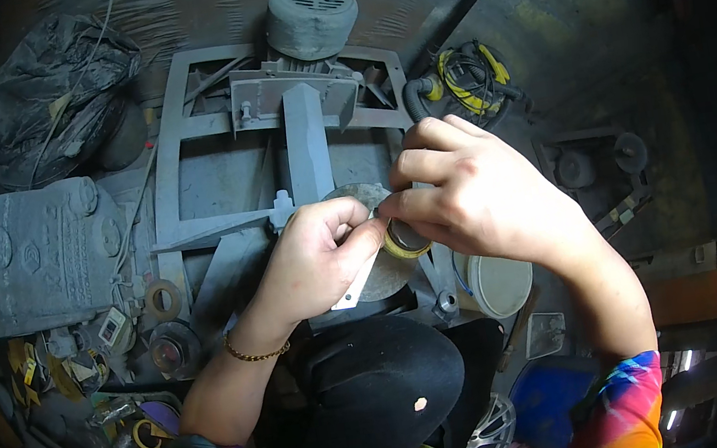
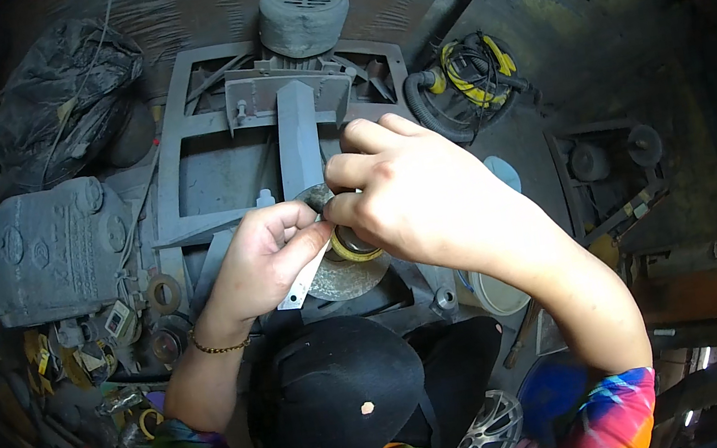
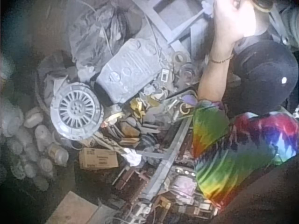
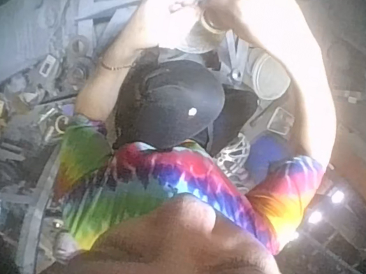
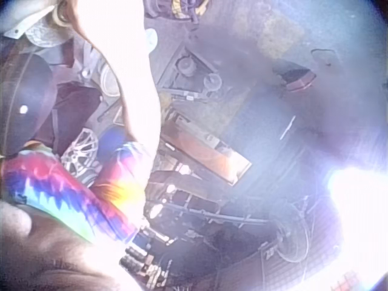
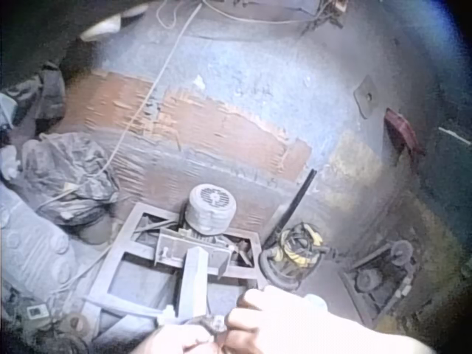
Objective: The person applies red tape to a circular metal piece mounted on a machine, then uses a thin metal tool to scrape the interior surface of a separate circular metal part held by hand.
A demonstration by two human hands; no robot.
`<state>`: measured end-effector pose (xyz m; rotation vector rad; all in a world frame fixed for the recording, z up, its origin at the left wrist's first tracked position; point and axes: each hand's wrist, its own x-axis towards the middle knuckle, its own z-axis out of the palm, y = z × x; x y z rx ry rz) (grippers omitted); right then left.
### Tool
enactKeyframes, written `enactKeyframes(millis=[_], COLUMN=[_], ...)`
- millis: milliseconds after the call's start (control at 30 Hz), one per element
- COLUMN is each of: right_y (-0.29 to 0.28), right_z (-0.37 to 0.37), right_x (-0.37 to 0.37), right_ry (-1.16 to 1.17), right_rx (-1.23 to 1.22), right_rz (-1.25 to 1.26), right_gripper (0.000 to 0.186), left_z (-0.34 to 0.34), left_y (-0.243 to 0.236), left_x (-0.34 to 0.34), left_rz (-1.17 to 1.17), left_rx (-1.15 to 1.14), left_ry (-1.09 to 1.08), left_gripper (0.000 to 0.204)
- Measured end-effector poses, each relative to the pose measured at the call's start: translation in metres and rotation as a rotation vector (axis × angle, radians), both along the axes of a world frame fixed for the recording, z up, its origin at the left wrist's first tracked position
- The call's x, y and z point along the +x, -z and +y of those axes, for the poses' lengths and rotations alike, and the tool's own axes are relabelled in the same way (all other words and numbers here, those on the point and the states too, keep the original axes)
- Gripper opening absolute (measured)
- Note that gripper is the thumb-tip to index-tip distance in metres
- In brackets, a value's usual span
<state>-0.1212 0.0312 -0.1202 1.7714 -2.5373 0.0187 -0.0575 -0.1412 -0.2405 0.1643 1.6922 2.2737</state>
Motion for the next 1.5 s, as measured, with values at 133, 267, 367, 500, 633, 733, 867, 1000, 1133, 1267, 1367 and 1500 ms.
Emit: enactKeyframes(millis=[133, 267, 367, 500, 633, 733, 867, 1000, 1133, 1267, 1367, 1500], right_y=[-0.003, -0.005, -0.009, -0.009, -0.005, -0.003, 0.007, 0.010, 0.013, 0.012, 0.005, -0.004], right_z=[-0.002, -0.004, -0.010, -0.021, -0.020, -0.014, -0.003, 0.000, 0.004, 0.005, 0.009, 0.025], right_x=[0.001, 0.000, -0.003, -0.004, -0.005, -0.007, -0.011, -0.011, -0.014, -0.014, -0.014, -0.019], right_ry=[-0.034, -0.052, -0.085, -0.172, -0.201, -0.176, -0.124, -0.109, -0.082, -0.047, -0.027, 0.031], right_rx=[0.099, 0.109, 0.120, 0.237, 0.244, 0.208, 0.113, 0.045, -0.017, -0.055, -0.042, -0.074], right_rz=[0.075, 0.095, 0.115, 0.126, 0.119, 0.048, -0.025, -0.080, -0.146, -0.208, -0.170, -0.103], right_gripper=[0.014, 0.013, 0.013, 0.012, 0.013, 0.012, 0.032, 0.034, 0.029, 0.025, 0.025, 0.020], left_z=[0.000, -0.001, 0.002, 0.009, 0.004, 0.005, 0.004, 0.004, 0.004, 0.004, 0.002, 0.001], left_y=[0.004, 0.004, 0.004, 0.003, 0.009, 0.007, 0.004, 0.007, 0.006, 0.008, 0.009, 0.000], left_x=[-0.001, -0.002, -0.002, -0.002, -0.004, -0.004, -0.003, -0.004, -0.004, -0.003, -0.003, -0.002], left_rz=[0.023, 0.002, 0.005, -0.006, 0.033, 0.037, 0.007, 0.009, 0.006, -0.006, -0.008, 0.001], left_rx=[-0.022, -0.012, 0.017, 0.130, 0.059, 0.088, 0.064, 0.061, 0.061, 0.072, 0.057, -0.027], left_ry=[-0.006, 0.010, -0.018, -0.104, -0.044, -0.042, -0.029, -0.021, -0.022, -0.013, 0.009, 0.009], left_gripper=[0.015, 0.014, 0.016, 0.017, 0.015, 0.015, 0.018, 0.021, 0.021, 0.020, 0.018, 0.017])
